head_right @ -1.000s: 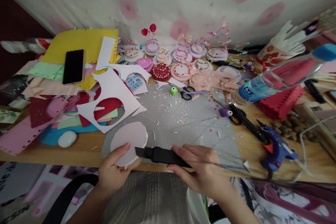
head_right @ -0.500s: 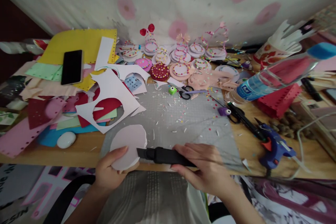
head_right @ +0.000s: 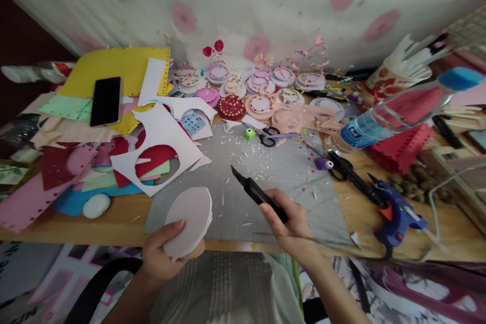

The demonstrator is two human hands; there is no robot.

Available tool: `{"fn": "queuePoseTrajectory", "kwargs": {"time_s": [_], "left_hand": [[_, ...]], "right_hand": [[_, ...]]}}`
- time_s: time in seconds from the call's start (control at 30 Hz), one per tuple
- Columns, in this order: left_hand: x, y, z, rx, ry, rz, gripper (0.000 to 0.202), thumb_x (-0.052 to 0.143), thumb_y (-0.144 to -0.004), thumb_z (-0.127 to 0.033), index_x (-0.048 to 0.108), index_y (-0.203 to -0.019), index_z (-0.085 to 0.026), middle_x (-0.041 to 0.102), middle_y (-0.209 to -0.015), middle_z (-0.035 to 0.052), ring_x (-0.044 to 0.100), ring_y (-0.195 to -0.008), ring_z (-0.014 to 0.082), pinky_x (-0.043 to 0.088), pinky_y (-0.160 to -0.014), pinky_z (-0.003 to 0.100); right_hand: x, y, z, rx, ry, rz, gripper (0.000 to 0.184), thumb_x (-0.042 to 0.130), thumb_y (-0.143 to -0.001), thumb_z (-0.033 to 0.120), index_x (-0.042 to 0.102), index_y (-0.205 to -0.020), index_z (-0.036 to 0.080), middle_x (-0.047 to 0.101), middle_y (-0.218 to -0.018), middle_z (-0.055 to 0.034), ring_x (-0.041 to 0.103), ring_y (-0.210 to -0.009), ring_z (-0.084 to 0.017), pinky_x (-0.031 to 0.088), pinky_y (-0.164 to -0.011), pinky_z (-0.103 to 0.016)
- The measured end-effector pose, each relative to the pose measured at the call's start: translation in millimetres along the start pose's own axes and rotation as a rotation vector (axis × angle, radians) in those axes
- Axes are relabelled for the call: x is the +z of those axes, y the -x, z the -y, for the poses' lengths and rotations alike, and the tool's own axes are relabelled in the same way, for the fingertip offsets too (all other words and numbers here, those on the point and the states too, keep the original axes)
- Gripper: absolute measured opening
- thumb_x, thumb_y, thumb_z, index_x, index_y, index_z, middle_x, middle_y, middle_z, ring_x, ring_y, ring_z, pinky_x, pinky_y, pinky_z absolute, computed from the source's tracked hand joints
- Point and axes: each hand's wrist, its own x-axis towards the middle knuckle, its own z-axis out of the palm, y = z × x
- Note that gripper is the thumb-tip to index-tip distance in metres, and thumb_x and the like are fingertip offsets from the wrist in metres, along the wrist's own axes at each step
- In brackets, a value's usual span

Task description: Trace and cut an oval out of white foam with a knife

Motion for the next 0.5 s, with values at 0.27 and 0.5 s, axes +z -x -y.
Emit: {"fn": "queuePoseTrajectory", "kwargs": {"time_s": [0.27,0.5], "left_hand": [[6.0,-1,13,0.075,-0.293,0.01,0.045,0.086,-0.058,-0.046,0.075,-0.087,-0.013,0.066,-0.061,0.0047,0.053,-0.05,0.0125,0.037,-0.044,0.021],[6.7,-7,1,0.06,-0.253,-0.005,0.051,0.082,-0.059,-0.054,0.074,-0.084,-0.011,0.069,-0.068,0.0074,0.06,-0.059,0.017,0.044,-0.053,0.024]], "right_hand": [[53,2,42,0.345,-0.801,0.089,0.04,0.074,-0.076,0.049,0.049,-0.093,0.022,0.049,-0.07,0.0049,0.033,-0.047,-0.005,0.027,-0.041,-0.019],[50,0,46,0.441,-0.939,0.147,0.039,0.075,-0.076,0.045,0.049,-0.093,0.021,0.039,-0.061,0.0091,0.025,-0.042,-0.003,0.019,-0.038,-0.018]]}}
